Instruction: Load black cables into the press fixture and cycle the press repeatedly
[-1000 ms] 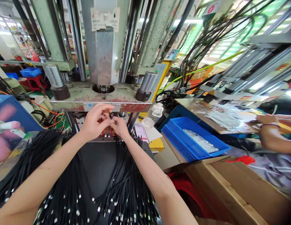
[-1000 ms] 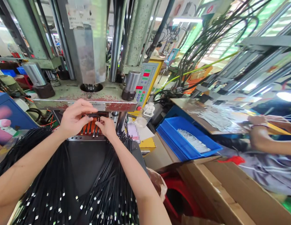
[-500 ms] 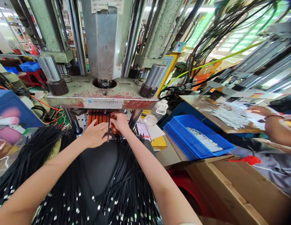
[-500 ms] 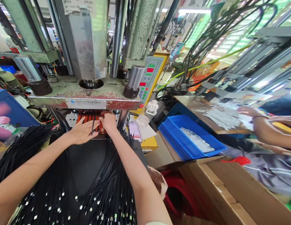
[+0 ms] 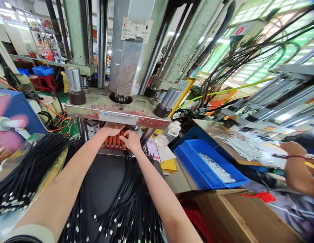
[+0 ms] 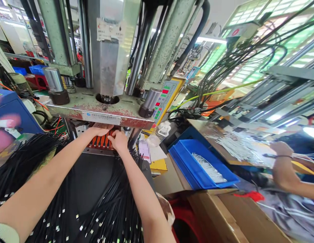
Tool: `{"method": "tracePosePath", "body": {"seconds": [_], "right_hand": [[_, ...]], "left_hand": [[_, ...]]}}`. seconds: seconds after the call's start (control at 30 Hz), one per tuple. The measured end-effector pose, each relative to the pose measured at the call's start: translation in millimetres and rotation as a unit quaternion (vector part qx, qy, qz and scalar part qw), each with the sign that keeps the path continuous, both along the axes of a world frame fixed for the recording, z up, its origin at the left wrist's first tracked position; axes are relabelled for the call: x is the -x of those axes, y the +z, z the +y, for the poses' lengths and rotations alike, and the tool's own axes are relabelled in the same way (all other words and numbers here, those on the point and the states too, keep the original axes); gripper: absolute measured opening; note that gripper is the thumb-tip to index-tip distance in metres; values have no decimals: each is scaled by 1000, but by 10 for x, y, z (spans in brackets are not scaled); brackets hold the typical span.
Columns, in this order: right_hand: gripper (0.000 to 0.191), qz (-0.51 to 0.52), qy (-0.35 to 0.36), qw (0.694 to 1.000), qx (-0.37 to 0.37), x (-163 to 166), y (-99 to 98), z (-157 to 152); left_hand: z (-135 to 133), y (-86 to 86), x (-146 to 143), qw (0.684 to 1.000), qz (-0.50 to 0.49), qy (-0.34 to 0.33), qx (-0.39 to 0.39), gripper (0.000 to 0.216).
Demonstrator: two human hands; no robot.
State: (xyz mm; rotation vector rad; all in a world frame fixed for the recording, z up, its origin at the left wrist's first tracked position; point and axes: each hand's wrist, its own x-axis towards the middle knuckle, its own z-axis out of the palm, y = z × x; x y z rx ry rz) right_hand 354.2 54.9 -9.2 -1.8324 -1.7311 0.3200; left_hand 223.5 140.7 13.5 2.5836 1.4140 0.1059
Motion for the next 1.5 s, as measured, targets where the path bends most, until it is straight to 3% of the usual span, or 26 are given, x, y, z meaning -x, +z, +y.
{"method": "tracePosePath", "body": {"seconds": [0.1,0.17,0.2,0.27,0.3,0.37,0.47,0.57,0.63,0.7,0.8,0.87,0.93,1.03,1.2,1.3,1.4,1.5], "right_hand": [[10,36,67,996,-46,-266,-55,-432],[10,43,131,990,10,-547,-120,-871],[6,22,160,985,62,-687,-157,-1100],[14,-37,203,966,155,-904,-228,-1509],[20,-67,207,958,188,-966,-256,-1666],[21,-118,193,950,217,-1001,-280,-1855],[18,-208,147,946,203,-925,-212,-1871],[21,-265,100,949,138,-808,-75,-1744],[25,-214,115,969,41,-694,-7,-1653],[28,-106,166,977,-76,-520,29,-1570],[22,59,235,951,-192,-162,66,-1473],[14,144,255,931,-218,80,105,-1429],[5,207,257,919,-216,270,150,-1395],[8,287,243,911,-170,416,213,-1346],[28,475,212,851,-73,409,297,-1251],[33,523,192,830,-33,362,324,-1228],[20,444,210,869,-53,332,282,-1285],[22,293,224,926,-86,305,158,-1371]], "left_hand": [[-340,-19,268,998,-36,-42,-42,57],[-653,-100,581,990,-73,-51,-112,54],[-806,-155,766,986,-73,-24,-149,53],[-1042,-277,1151,976,-3,114,-188,52],[-1109,-337,1332,968,46,177,-171,52],[-1139,-440,1622,960,110,241,-84,48],[-1059,-483,1815,961,102,256,17,40],[-1079,-345,1758,954,99,282,-18,43],[-1185,-194,1649,946,100,294,-92,44],[-1319,-39,1521,957,33,254,-138,38],[-1499,164,1314,975,-185,112,-61,32],[-1594,273,1169,949,-310,35,35,33],[-1667,361,1027,913,-391,-2,113,31],[-1718,453,856,869,-448,-32,206,29],[-1670,549,692,842,-457,-79,276,30],[-1619,606,617,826,-462,-86,310,28],[-1555,651,534,816,-480,-90,310,29],[-1475,680,430,818,-514,-66,249,26]]}}
